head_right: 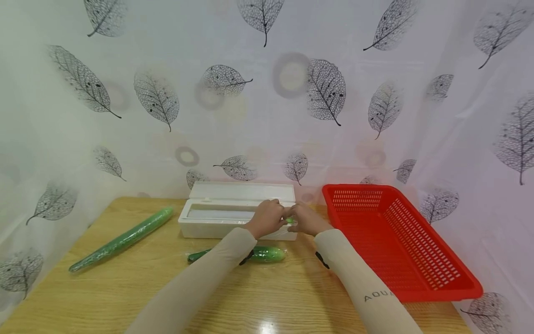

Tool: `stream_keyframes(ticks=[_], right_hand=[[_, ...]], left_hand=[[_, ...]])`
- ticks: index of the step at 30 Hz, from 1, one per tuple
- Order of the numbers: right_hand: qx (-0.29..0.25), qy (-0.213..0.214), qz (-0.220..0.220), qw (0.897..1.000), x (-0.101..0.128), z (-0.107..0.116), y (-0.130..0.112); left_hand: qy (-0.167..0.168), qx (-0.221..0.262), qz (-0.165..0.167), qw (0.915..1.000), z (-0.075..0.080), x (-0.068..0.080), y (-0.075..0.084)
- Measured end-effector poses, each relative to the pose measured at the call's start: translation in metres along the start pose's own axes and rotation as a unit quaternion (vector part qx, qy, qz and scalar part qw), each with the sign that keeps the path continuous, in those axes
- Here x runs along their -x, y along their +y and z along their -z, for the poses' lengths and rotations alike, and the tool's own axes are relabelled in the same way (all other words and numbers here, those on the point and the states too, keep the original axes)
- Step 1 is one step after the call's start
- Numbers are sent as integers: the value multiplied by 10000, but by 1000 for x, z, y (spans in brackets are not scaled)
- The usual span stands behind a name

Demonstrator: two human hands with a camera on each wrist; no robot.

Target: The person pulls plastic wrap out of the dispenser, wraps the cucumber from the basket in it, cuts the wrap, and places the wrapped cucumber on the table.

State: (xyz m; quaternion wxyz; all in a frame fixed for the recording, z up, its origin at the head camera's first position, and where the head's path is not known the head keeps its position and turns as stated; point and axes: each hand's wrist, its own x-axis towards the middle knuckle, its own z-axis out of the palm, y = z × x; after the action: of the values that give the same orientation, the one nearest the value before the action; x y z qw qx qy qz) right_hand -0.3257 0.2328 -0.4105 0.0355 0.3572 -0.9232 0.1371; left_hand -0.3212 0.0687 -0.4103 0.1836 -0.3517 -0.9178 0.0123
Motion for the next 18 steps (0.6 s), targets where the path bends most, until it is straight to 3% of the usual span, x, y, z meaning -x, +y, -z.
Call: stream_keyframes(ticks=[6, 13, 18], right_hand=[[158, 42, -73, 9998, 1, 0, 0], [336, 93, -226, 9991, 4, 2, -2], [234, 45, -268, 9994, 2, -1, -4]], left_hand=[[-87, 52, -64, 9999, 1, 6, -12], [65, 279, -80, 9996, 0, 28, -39], [14, 201, -16, 9998, 4, 39, -45]])
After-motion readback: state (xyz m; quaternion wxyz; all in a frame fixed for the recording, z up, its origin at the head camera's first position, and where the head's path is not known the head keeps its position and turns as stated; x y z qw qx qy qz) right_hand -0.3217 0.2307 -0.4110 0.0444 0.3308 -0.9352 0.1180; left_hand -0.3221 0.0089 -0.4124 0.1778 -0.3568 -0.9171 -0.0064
